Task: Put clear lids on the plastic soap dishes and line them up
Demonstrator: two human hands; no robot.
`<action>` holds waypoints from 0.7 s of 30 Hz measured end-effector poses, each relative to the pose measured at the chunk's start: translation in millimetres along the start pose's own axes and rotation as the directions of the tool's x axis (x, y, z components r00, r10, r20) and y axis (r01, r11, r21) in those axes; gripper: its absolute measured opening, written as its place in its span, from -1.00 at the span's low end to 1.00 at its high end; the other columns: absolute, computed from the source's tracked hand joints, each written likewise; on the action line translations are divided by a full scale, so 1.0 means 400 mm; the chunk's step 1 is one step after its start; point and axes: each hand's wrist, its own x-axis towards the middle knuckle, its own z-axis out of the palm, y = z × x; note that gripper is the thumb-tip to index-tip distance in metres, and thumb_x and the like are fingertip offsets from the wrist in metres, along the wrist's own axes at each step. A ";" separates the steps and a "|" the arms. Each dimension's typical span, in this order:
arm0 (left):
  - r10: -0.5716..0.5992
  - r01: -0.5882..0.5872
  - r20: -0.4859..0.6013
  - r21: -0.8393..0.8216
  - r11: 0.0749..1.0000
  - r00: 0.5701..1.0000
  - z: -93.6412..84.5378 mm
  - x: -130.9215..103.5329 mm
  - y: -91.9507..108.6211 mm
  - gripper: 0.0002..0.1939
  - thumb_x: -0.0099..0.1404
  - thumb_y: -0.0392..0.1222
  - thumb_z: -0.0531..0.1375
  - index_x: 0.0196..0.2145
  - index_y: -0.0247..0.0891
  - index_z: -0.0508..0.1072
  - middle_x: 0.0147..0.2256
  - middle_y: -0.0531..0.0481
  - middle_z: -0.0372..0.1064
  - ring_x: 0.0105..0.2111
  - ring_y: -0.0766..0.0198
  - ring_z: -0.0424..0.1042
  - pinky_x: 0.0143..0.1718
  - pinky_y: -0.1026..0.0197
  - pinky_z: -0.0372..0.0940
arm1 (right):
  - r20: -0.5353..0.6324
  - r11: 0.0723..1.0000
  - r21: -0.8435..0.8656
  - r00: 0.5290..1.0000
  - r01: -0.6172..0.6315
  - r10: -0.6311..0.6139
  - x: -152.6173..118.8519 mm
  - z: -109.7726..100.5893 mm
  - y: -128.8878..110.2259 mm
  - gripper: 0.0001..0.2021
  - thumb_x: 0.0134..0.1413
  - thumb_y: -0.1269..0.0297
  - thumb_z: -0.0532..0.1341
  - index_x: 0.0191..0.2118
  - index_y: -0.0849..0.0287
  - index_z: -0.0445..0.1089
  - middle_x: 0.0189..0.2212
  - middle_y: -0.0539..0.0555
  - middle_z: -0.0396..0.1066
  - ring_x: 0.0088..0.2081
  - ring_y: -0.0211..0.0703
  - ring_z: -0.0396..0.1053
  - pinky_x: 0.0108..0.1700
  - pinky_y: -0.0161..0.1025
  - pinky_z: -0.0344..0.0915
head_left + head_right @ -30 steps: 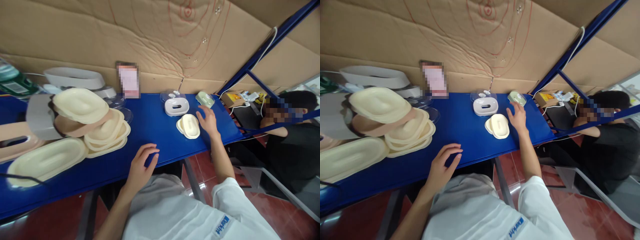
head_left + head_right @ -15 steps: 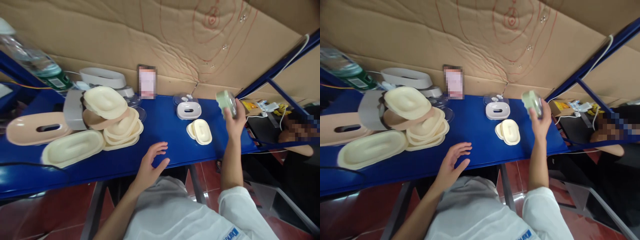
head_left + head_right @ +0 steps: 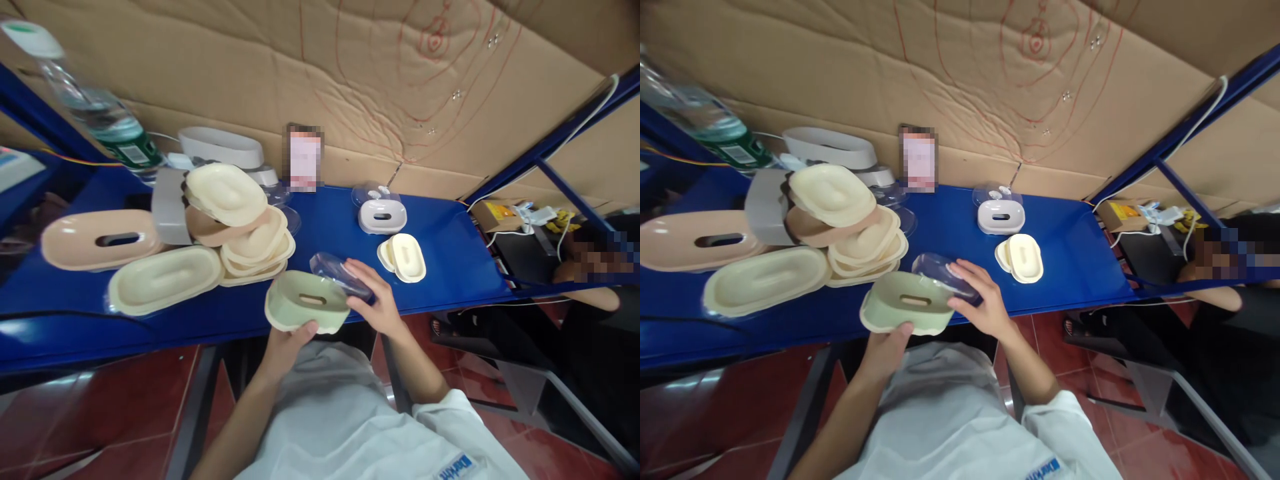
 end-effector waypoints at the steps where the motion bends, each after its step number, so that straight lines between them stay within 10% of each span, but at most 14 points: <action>1: 0.015 -0.014 -0.048 0.025 1.000 0.999 -0.010 0.001 0.009 0.06 0.19 0.13 0.50 0.48 -0.11 0.10 0.31 -0.30 0.36 0.25 -0.18 0.45 0.35 -0.24 0.31 | -0.015 0.996 -0.069 0.998 -0.055 0.054 0.008 0.010 0.009 -0.44 0.40 -0.08 0.28 0.41 -0.06 0.36 0.36 0.19 0.38 0.38 0.14 0.34 0.40 0.12 0.31; 7: 0.129 -0.122 -0.047 0.138 0.983 0.990 -0.034 0.020 0.062 0.21 0.13 -0.05 0.55 0.51 0.03 -0.09 0.48 -0.28 0.06 0.41 -0.10 0.26 0.40 -0.20 0.24 | -0.027 0.824 -0.537 0.980 -0.179 0.196 0.040 0.043 0.079 -0.45 0.37 0.13 0.26 0.40 0.11 0.34 0.49 0.25 0.17 0.53 0.26 0.05 0.48 0.32 0.09; 21: 0.046 -0.057 0.070 0.167 0.984 0.996 -0.044 0.020 0.055 0.20 0.19 -0.04 0.51 0.53 0.04 -0.16 0.54 -0.27 -0.12 0.49 -0.11 0.07 0.50 -0.23 0.02 | 0.033 0.743 -0.649 0.969 -0.165 0.244 0.076 -0.160 0.250 -0.42 0.47 0.02 0.14 0.47 0.06 0.24 0.49 0.25 0.18 0.49 0.28 0.13 0.45 0.36 0.15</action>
